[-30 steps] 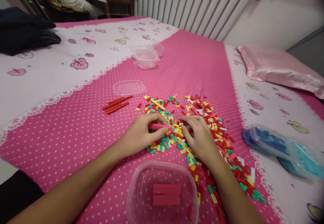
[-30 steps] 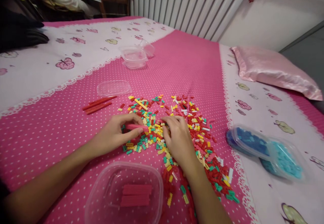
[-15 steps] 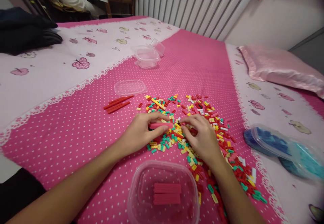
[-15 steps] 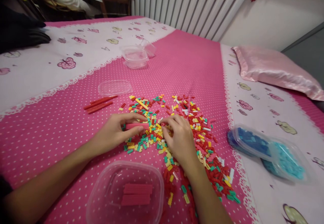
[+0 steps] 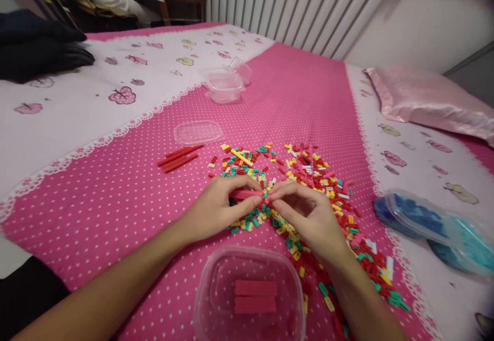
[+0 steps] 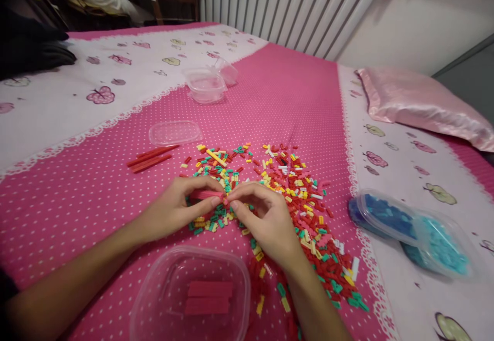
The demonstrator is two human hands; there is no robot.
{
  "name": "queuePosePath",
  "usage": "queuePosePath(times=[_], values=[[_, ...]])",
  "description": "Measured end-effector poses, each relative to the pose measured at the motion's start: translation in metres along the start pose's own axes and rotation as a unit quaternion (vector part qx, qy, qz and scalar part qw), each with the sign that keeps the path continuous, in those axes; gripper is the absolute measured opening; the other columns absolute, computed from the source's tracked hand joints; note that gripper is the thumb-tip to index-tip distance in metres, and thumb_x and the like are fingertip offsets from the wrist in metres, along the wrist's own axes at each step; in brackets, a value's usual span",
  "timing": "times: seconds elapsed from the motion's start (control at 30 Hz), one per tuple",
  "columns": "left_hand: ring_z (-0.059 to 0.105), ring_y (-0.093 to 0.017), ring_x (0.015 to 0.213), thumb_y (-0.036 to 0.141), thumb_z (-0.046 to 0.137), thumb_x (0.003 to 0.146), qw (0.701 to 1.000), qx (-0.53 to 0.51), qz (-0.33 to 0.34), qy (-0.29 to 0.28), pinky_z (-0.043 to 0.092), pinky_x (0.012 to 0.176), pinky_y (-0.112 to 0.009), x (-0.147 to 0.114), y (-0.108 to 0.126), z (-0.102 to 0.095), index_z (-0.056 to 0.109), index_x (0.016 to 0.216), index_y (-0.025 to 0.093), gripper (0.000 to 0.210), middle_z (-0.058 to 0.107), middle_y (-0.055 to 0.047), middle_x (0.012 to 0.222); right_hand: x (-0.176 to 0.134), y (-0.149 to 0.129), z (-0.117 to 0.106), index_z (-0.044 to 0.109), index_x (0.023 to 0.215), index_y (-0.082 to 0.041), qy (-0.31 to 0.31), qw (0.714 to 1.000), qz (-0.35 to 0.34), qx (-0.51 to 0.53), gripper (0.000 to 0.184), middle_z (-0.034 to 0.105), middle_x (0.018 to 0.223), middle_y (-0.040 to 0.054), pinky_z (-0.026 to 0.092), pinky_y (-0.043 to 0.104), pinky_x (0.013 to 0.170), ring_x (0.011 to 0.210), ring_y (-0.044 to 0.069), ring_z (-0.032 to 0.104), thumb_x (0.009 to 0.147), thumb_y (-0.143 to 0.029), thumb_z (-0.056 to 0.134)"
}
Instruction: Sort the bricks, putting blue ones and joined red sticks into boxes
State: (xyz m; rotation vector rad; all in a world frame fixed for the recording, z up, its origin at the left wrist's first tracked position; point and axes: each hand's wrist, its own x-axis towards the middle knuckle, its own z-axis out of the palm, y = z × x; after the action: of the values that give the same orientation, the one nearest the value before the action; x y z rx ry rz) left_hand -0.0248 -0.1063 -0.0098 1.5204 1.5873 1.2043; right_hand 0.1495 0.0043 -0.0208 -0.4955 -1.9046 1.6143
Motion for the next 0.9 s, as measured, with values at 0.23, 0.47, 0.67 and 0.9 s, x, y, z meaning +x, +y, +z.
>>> queuePosePath(times=[0.23,0.47,0.67,0.9], values=[[0.059,-0.011,0.065,0.032,0.062,0.092,0.999,0.013,-0.025,-0.031,0.042,0.060,-0.021,-0.0001,-0.0005,-0.0002,0.073,0.088,0.013,0.022,0.070,-0.001,0.072,-0.0040,-0.0036,0.0033,0.062,0.116,-0.036,-0.007,0.999,0.016,0.029,0.038,0.068,0.098,-0.0034,0.058,0.022,0.081,0.095,0.011,0.069,0.087,-0.013,0.070],[0.061,-0.012,0.064,0.032,0.065,0.091,0.998,0.037,-0.019,-0.036,0.042,0.059,-0.022,-0.0019,-0.0026,0.0002,0.075,0.089,0.014,0.021,0.072,-0.002,0.072,-0.0033,-0.0069,0.0039,0.048,0.129,-0.036,0.024,0.999,0.036,0.003,0.058,0.068,0.089,-0.0035,0.059,0.027,0.067,0.074,0.014,0.069,0.081,-0.016,0.074],[0.064,-0.013,0.066,0.030,0.064,0.092,0.998,0.041,-0.008,-0.043,0.044,0.062,-0.022,-0.0016,-0.0003,0.0001,0.075,0.089,0.014,0.019,0.075,-0.002,0.076,-0.0060,-0.0071,0.0025,0.042,0.137,-0.037,-0.001,0.999,0.035,-0.024,0.063,0.067,0.089,-0.0028,0.061,0.033,0.070,0.076,0.016,0.070,0.084,-0.015,0.069],[0.063,-0.011,0.064,0.030,0.063,0.094,0.995,0.068,0.020,-0.063,0.041,0.060,-0.021,-0.0017,-0.0003,-0.0009,0.076,0.089,0.013,0.021,0.074,-0.002,0.075,-0.0083,-0.0048,0.0064,0.042,0.142,-0.038,-0.002,0.998,0.027,-0.064,0.069,0.065,0.089,-0.0027,0.060,0.032,0.069,0.077,0.016,0.069,0.083,-0.010,0.067]])
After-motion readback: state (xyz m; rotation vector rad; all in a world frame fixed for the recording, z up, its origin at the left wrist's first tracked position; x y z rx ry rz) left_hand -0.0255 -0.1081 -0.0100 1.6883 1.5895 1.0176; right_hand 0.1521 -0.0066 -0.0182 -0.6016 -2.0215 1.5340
